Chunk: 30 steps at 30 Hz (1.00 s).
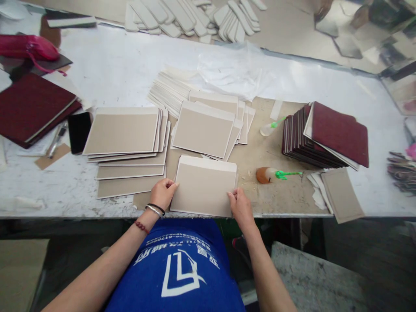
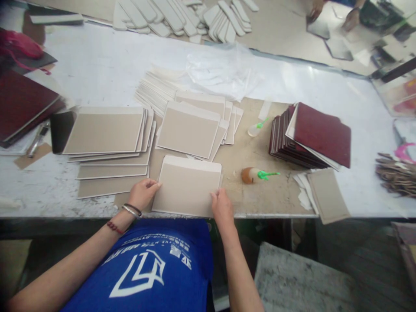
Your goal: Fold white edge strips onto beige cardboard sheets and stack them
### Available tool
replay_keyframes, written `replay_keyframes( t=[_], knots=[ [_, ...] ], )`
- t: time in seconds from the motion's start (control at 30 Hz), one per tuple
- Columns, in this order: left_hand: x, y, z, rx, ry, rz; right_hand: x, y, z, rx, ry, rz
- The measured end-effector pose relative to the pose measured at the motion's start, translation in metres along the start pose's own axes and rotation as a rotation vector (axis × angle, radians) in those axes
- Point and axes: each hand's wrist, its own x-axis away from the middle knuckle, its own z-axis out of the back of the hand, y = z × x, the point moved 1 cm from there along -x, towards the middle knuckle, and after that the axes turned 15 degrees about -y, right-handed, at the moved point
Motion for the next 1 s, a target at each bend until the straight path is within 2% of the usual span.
replay_keyframes(
  t=[0.33,0.57,0.77,1.0],
  knots=[
    [0.002,0.003,0.0,-0.021,0.022,0.006,-0.001,-0.003,0.006,0.031,-0.055,-0.041],
    [0.003,0.002,-0.001,-0.009,0.039,0.007,0.007,-0.018,0.019,0.235,-0.169,-0.196],
    [0.003,0.0,-0.004,-0.01,0.046,-0.004,0.001,-0.011,0.017,0.17,-0.163,-0.128],
    [0.002,-0.002,-0.005,-0.02,0.045,-0.013,-0.001,-0.011,0.015,0.167,-0.167,-0.141]
  ],
)
